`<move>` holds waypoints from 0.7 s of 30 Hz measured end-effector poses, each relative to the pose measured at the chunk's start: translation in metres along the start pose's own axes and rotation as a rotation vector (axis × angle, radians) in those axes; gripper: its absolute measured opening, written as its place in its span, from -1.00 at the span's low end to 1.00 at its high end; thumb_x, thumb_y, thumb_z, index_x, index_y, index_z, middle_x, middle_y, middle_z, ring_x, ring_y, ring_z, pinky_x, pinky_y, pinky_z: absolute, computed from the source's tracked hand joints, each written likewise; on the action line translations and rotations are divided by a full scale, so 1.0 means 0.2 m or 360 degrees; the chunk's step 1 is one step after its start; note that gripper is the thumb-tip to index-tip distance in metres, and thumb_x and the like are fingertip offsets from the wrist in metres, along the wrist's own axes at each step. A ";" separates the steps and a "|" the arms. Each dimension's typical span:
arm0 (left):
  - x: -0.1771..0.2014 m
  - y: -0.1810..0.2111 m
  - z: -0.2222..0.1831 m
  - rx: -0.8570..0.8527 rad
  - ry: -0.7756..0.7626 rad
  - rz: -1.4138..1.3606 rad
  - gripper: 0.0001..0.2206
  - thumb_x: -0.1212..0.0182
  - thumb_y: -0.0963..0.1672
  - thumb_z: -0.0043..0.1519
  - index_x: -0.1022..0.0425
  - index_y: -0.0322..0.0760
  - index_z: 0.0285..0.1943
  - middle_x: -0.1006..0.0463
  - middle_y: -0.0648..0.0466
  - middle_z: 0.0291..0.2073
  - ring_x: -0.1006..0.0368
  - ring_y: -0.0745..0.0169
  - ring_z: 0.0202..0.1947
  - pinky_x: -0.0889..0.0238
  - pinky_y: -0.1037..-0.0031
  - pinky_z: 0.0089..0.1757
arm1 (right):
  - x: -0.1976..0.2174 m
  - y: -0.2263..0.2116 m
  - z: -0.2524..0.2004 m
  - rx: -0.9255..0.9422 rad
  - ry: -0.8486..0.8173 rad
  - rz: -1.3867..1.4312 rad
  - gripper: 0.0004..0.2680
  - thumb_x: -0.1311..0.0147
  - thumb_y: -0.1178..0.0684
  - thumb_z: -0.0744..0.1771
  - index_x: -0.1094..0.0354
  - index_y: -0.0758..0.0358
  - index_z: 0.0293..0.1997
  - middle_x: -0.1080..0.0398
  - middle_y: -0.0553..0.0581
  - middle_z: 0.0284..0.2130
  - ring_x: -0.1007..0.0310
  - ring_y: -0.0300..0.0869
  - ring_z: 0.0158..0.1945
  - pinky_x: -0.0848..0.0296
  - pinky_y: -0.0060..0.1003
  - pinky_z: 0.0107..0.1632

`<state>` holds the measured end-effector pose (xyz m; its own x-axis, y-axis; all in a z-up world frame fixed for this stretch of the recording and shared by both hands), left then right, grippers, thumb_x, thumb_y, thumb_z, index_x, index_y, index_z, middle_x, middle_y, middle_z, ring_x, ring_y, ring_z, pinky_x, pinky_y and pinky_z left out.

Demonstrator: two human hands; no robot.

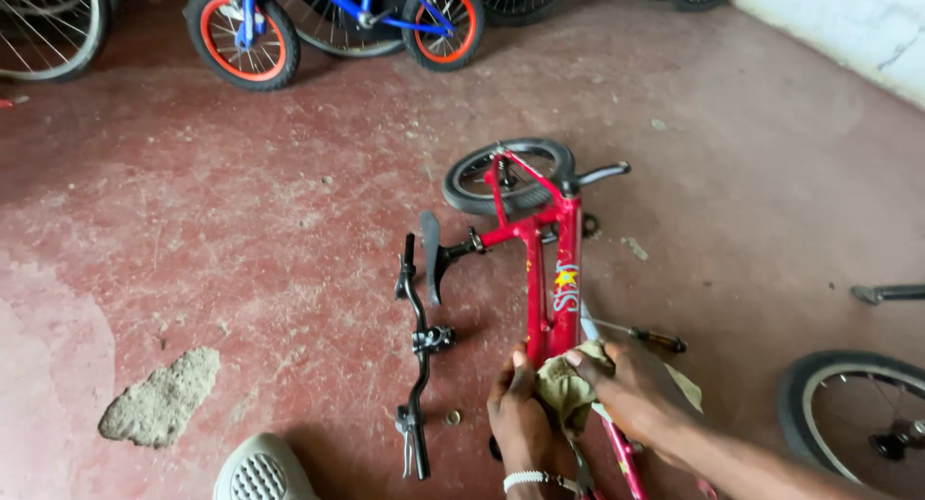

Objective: Repairing and cleaning the front fork assembly of a small bicycle

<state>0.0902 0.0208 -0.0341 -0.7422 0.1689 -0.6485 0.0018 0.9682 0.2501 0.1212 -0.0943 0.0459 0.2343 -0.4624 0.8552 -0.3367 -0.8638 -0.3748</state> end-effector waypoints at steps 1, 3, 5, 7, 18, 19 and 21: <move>-0.03 0.02 -0.03 -0.0011 -0.0004 -0.0009 -0.70 -0.15 -0.21 0.30 -0.61 -0.58 0.14 -0.64 -0.34 -0.22 -0.51 -0.15 -0.32 -0.40 0.17 -0.26 | 0.01 -0.03 0.01 0.0015 0.0001 -0.0001 -0.65 -0.01 -0.36 0.31 -0.56 0.01 -0.06 -0.57 0.03 0.02 -0.59 -0.13 0.08 -0.45 -0.25 0.03; -0.09 0.02 -0.09 0.0082 -0.0113 -0.0134 -0.78 -0.17 -0.18 0.33 -0.60 -0.54 -0.02 -0.65 -0.30 -0.27 -0.53 -0.08 -0.33 -0.40 0.25 -0.27 | 0.05 -0.04 0.01 -0.0216 0.0122 -0.0021 -0.57 0.15 -0.41 0.35 -0.49 0.17 -0.14 -0.58 0.27 -0.14 -0.57 0.12 -0.05 -0.41 -0.07 -0.08; -0.15 0.00 -0.14 0.0306 -0.0323 -0.0315 -0.63 -0.09 -0.08 0.32 -0.54 -0.55 0.10 -0.60 -0.33 -0.07 -0.49 -0.14 -0.10 -0.32 0.20 -0.03 | -0.01 0.02 0.16 -0.0108 0.0219 -0.0085 -0.57 0.22 -0.35 0.38 -0.50 0.20 -0.23 -0.57 0.32 -0.23 -0.56 0.17 -0.12 -0.40 -0.02 -0.07; -0.22 -0.01 -0.22 0.0530 -0.0538 -0.0497 -0.48 0.00 0.02 0.30 -0.48 -0.55 0.23 -0.55 -0.35 0.13 -0.45 -0.20 0.13 -0.25 0.15 0.20 | -0.05 0.06 0.25 -0.0002 0.0318 -0.0153 -0.55 0.30 -0.29 0.41 -0.50 0.23 -0.32 -0.56 0.37 -0.32 -0.54 0.23 -0.18 -0.39 0.03 -0.07; 0.16 0.00 0.26 -0.0267 -0.0105 0.0264 -0.61 -0.42 -0.40 -0.13 -0.71 -0.58 -0.07 -0.71 -0.35 -0.26 -0.61 -0.14 -0.24 -0.44 0.32 -0.12 | -0.80 0.49 0.59 -0.0922 -0.0177 0.0082 -0.50 0.16 -0.42 0.37 -0.57 0.15 0.12 -0.56 0.17 0.11 -0.55 -0.02 0.22 -0.51 -0.17 0.16; 0.18 0.00 0.30 -0.0272 -0.0099 0.0271 -0.61 -0.42 -0.40 -0.13 -0.71 -0.58 -0.07 -0.71 -0.35 -0.26 -0.61 -0.14 -0.24 -0.44 0.32 -0.12 | -0.86 0.51 0.60 -0.0922 -0.0187 0.0086 -0.50 0.16 -0.42 0.37 -0.57 0.15 0.12 -0.56 0.17 0.11 -0.55 -0.02 0.22 -0.51 -0.17 0.16; 0.22 -0.02 0.38 -0.0295 -0.0031 0.0244 -0.68 -0.44 -0.41 -0.11 -0.68 -0.50 -0.17 -0.62 -0.29 -0.49 -0.49 -0.10 -0.50 -0.36 0.32 -0.36 | -0.93 0.51 0.68 -0.0669 -0.0046 0.0083 -0.55 0.30 -0.44 0.36 -0.54 -0.05 -0.02 -0.63 0.14 -0.09 -0.61 0.00 0.09 -0.54 -0.13 0.04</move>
<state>0.1091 0.0386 -0.1174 -0.7296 0.3169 -0.6061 -0.0106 0.8808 0.4733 0.1665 -0.1237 -0.2001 0.2305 -0.5136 0.8265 -0.6899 -0.6852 -0.2334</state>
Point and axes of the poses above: each hand's wrist, its own z-axis towards the middle knuckle, its own x-axis out of the back of the hand, y = z × x, the point moved 6 cm from there along z, towards the middle knuckle
